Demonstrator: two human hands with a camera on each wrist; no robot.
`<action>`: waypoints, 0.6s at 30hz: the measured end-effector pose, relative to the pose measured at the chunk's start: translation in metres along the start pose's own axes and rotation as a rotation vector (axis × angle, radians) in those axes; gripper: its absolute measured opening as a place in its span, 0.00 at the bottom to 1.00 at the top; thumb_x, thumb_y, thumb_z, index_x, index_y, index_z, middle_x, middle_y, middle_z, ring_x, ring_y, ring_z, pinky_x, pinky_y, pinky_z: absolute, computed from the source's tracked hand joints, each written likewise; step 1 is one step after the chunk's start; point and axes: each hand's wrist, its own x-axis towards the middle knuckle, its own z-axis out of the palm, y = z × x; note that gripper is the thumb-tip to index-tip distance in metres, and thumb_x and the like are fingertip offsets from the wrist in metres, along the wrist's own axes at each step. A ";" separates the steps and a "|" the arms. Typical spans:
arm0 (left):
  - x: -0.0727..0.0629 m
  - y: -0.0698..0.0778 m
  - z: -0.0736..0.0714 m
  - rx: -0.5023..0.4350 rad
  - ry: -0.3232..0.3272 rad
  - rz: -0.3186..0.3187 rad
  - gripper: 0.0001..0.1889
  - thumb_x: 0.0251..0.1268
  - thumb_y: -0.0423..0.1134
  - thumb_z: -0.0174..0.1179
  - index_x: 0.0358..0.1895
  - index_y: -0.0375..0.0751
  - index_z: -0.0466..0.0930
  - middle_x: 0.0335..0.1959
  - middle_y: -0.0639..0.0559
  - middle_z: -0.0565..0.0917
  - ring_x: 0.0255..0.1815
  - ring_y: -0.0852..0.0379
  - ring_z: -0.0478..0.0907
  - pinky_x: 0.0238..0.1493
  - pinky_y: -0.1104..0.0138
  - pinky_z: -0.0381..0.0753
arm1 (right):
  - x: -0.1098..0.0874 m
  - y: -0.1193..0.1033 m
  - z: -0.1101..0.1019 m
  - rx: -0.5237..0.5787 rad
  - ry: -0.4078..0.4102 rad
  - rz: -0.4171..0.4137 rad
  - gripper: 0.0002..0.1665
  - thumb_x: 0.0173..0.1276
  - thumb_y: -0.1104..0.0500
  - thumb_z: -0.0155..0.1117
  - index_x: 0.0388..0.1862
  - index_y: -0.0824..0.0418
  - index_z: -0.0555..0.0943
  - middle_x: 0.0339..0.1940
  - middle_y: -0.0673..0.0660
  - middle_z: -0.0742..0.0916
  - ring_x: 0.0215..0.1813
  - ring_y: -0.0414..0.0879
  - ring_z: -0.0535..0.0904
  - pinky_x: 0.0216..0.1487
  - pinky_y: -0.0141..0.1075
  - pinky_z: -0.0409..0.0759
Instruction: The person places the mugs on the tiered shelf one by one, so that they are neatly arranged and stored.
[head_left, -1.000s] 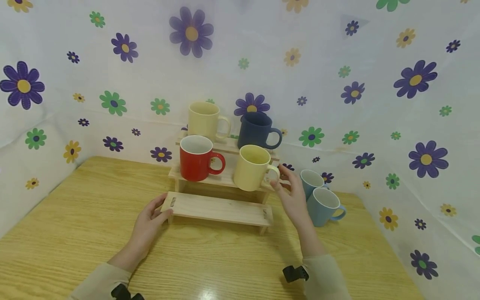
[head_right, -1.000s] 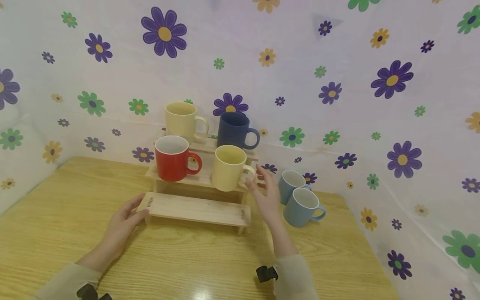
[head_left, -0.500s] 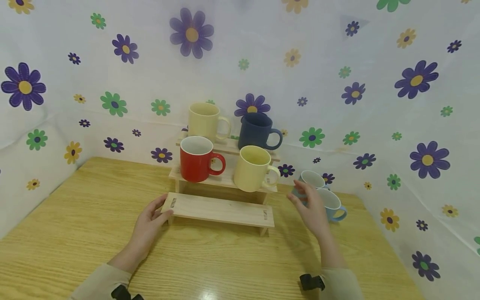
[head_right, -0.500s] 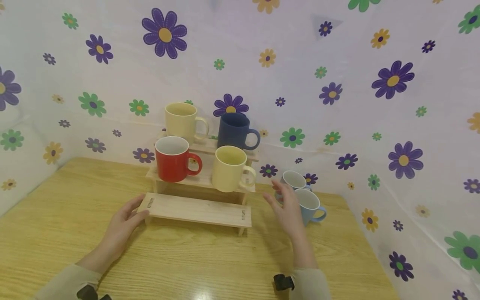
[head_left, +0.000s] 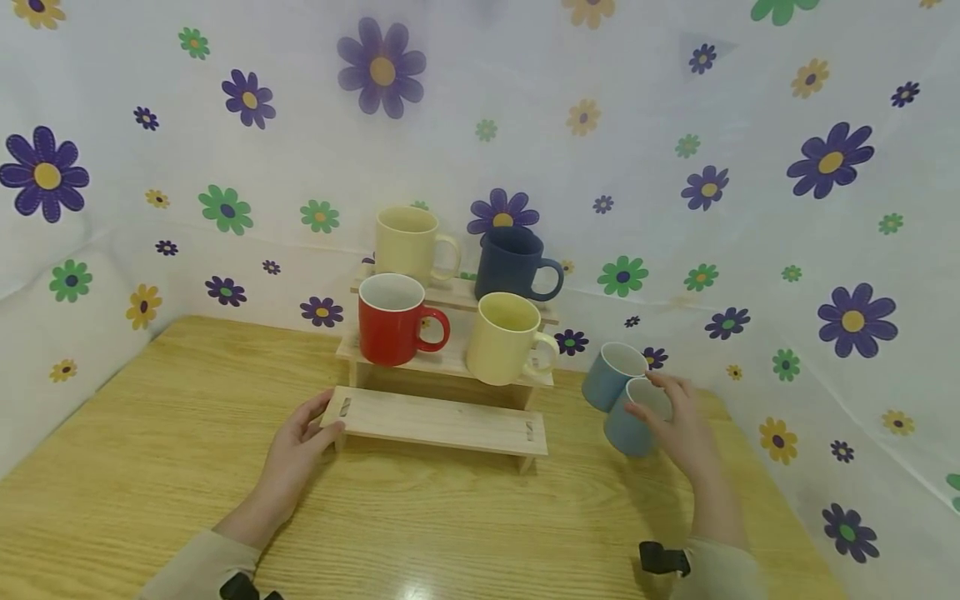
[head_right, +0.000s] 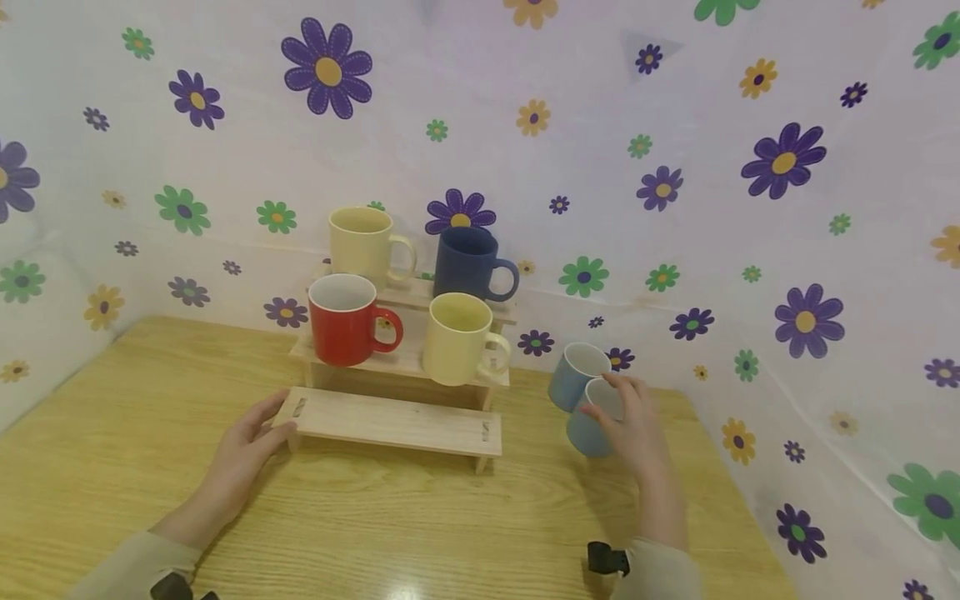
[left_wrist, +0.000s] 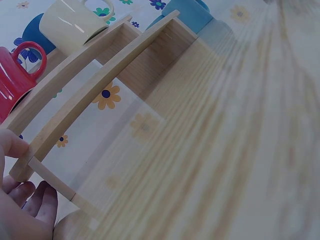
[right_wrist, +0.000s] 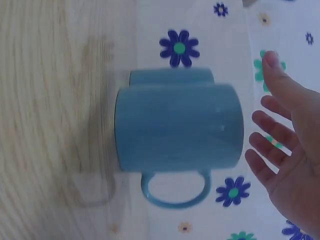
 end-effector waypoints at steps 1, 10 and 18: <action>0.000 0.000 0.000 0.000 0.000 -0.001 0.31 0.70 0.44 0.57 0.73 0.44 0.58 0.70 0.45 0.63 0.53 0.62 0.70 0.47 0.78 0.71 | -0.001 0.004 -0.003 -0.006 -0.010 0.015 0.38 0.66 0.50 0.66 0.67 0.69 0.66 0.62 0.69 0.67 0.64 0.68 0.60 0.58 0.66 0.60; 0.001 0.001 0.001 0.010 0.009 -0.022 0.32 0.70 0.44 0.57 0.73 0.44 0.58 0.71 0.46 0.62 0.57 0.57 0.69 0.47 0.80 0.70 | -0.006 0.030 -0.009 0.011 -0.051 0.052 0.42 0.66 0.48 0.65 0.71 0.67 0.61 0.66 0.72 0.64 0.65 0.71 0.54 0.57 0.69 0.58; 0.000 0.002 0.001 0.001 0.008 -0.023 0.32 0.70 0.44 0.57 0.73 0.44 0.58 0.71 0.45 0.62 0.56 0.57 0.68 0.47 0.80 0.71 | -0.011 0.044 -0.009 0.067 -0.054 0.075 0.49 0.66 0.49 0.65 0.75 0.68 0.51 0.70 0.75 0.59 0.68 0.73 0.52 0.59 0.70 0.54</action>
